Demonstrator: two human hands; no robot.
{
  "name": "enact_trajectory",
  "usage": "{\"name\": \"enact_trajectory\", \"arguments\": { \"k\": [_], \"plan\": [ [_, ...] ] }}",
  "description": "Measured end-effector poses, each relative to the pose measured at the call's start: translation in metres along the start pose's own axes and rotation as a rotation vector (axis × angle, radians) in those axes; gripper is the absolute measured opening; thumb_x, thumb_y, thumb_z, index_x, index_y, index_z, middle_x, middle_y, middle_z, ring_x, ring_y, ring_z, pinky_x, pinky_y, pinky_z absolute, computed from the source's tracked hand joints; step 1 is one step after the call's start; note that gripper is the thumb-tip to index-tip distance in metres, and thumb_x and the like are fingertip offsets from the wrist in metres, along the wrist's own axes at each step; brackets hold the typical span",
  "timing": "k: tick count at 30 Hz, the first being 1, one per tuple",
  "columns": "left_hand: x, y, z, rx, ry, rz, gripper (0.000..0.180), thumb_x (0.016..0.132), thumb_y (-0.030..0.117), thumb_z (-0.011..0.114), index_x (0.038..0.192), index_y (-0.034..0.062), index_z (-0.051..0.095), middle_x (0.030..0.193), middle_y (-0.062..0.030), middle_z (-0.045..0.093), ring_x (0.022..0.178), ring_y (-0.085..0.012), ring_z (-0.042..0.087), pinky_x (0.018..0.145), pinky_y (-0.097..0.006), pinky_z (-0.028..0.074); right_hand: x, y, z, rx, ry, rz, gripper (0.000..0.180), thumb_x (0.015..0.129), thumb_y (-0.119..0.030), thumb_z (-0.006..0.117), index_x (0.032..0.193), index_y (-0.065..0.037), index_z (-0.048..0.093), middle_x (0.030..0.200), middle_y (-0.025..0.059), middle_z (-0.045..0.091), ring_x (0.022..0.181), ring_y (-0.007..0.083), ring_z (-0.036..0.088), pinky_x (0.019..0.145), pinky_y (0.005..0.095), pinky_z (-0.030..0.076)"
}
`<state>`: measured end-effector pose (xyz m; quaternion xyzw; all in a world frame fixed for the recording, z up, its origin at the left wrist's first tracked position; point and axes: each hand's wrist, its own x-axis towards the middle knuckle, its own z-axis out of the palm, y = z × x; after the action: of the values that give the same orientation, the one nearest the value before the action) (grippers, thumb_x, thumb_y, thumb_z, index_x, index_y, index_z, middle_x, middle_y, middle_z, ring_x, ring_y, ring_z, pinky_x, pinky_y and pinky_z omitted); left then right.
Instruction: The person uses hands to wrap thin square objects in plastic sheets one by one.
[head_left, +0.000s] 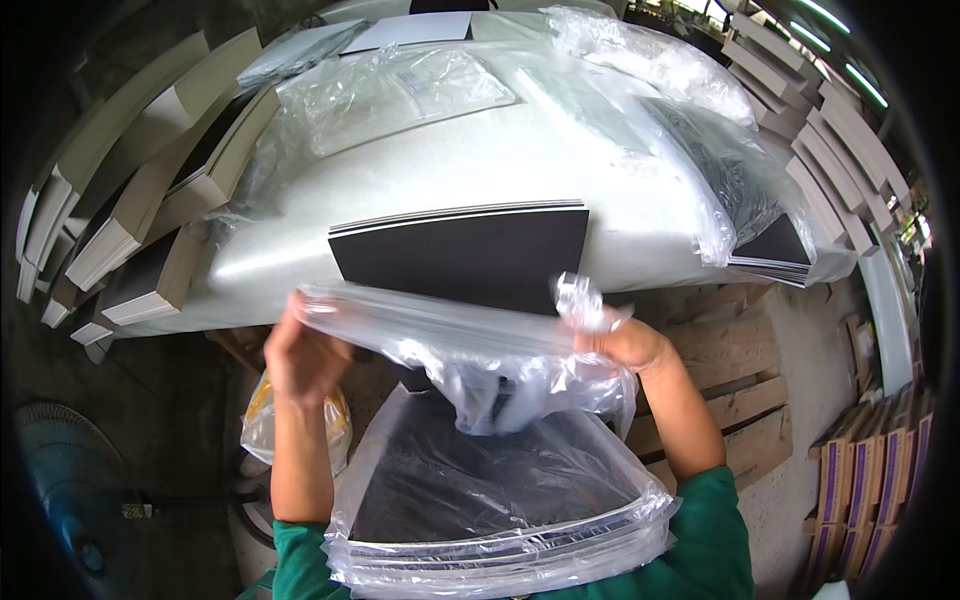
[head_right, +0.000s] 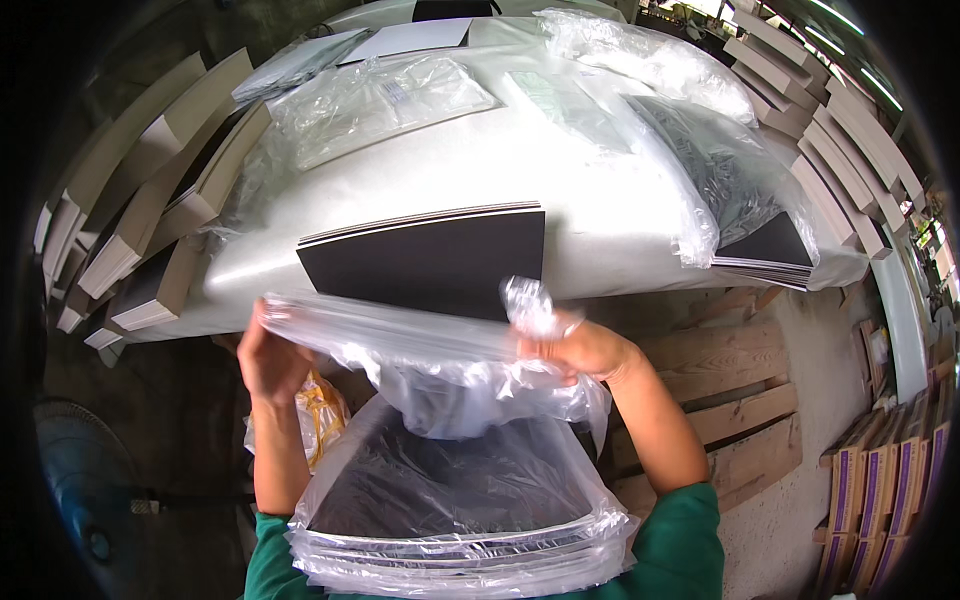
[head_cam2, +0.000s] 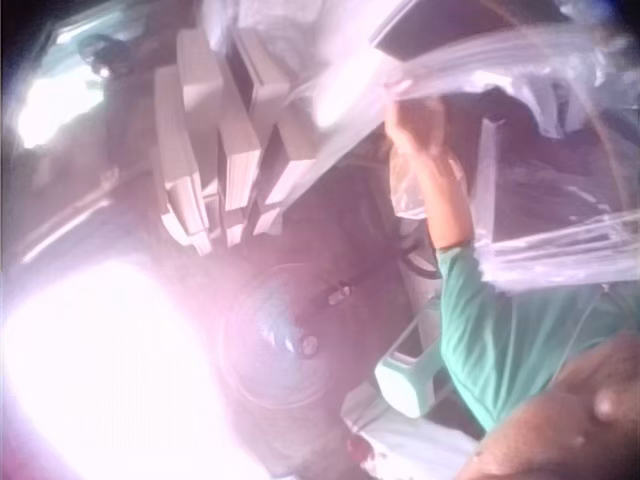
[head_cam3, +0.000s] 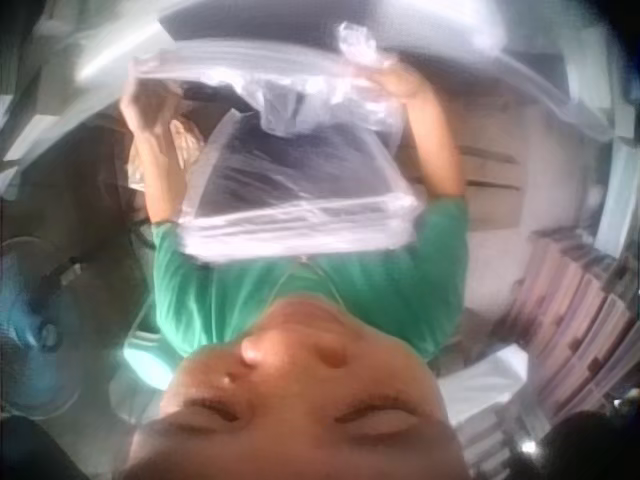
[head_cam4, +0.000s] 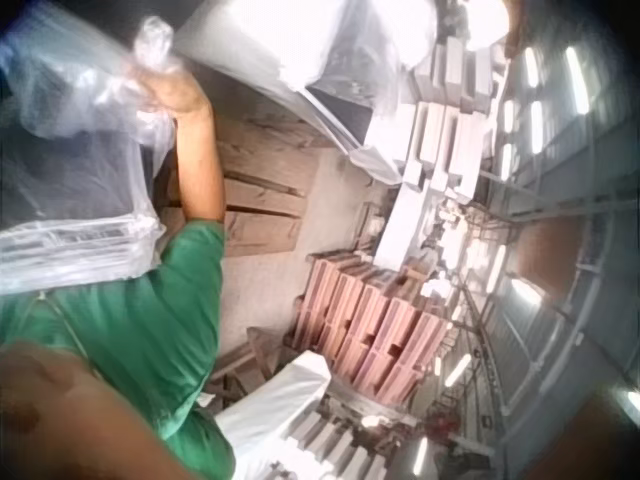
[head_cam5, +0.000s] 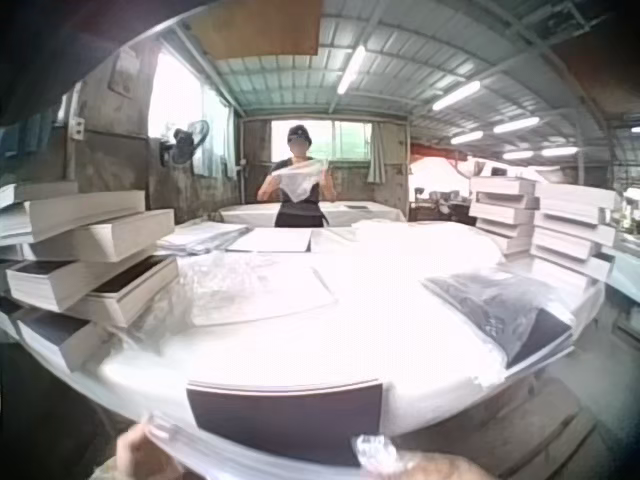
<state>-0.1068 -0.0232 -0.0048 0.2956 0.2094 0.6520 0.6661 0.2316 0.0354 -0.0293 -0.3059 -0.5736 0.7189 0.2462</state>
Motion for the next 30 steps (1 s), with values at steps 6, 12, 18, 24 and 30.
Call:
{"name": "enact_trajectory", "arguments": {
  "k": [6,12,18,24,30],
  "plan": [
    [-0.023,-0.028,-0.017,0.843,-0.35,-0.539,0.02,0.073,0.016,0.066,0.085,0.002,0.06,0.077,-0.0059,0.062,0.079,-0.0157,0.058,0.074,-0.029,0.045,0.012,0.006,0.003,1.014,-0.015,-0.32,0.026,0.088,-0.027,0.045,0.097,-0.004,0.055,0.08,0.008,0.059,0.076,0.0184,0.059,0.069,0.0303,0.051],
    [-0.013,-0.029,-0.029,-0.141,0.139,-0.15,0.03,0.084,0.026,0.044,0.103,0.0038,0.052,0.099,-0.0106,0.058,0.091,-0.023,0.056,0.076,-0.037,0.048,-0.008,0.035,-0.005,0.102,-0.177,-0.211,0.033,0.083,-0.023,0.055,0.106,0.0,0.048,0.07,0.0025,0.054,0.051,0.0099,0.048,0.044,0.0238,0.039],
    [-0.05,-0.061,-0.044,0.445,-0.272,-0.719,0.049,0.073,0.02,0.058,0.115,-0.0028,0.047,0.105,-0.0162,0.056,0.092,-0.0225,0.058,0.086,-0.034,0.044,-0.005,0.019,0.022,0.952,0.026,-0.417,0.059,0.076,-0.025,0.063,0.124,-0.006,0.035,0.066,0.0024,0.049,0.056,0.0104,0.046,0.05,0.0233,0.038],
    [-0.043,-0.025,-0.019,-0.185,-0.306,-0.069,0.031,0.071,0.024,0.064,0.097,0.0109,0.055,0.074,-0.0068,0.053,0.068,-0.0229,0.053,0.079,-0.049,0.041,0.003,0.01,0.025,-0.028,0.364,-0.301,0.018,0.072,-0.004,0.062,0.088,-0.004,0.053,0.069,0.0007,0.05,0.058,0.0065,0.046,0.051,0.0195,0.037],
    [0.019,0.023,0.01,1.064,0.0,0.313,0.029,0.065,-0.004,0.058,0.092,0.0036,0.057,0.068,0.0021,0.046,0.056,-0.0054,0.044,0.051,-0.024,0.04,0.028,-0.051,0.023,-1.005,1.199,-1.037,0.048,0.061,0.017,0.048,0.102,-0.005,0.058,0.099,0.008,0.052,0.067,0.0131,0.053,0.061,0.0266,0.044]
  ]
}}
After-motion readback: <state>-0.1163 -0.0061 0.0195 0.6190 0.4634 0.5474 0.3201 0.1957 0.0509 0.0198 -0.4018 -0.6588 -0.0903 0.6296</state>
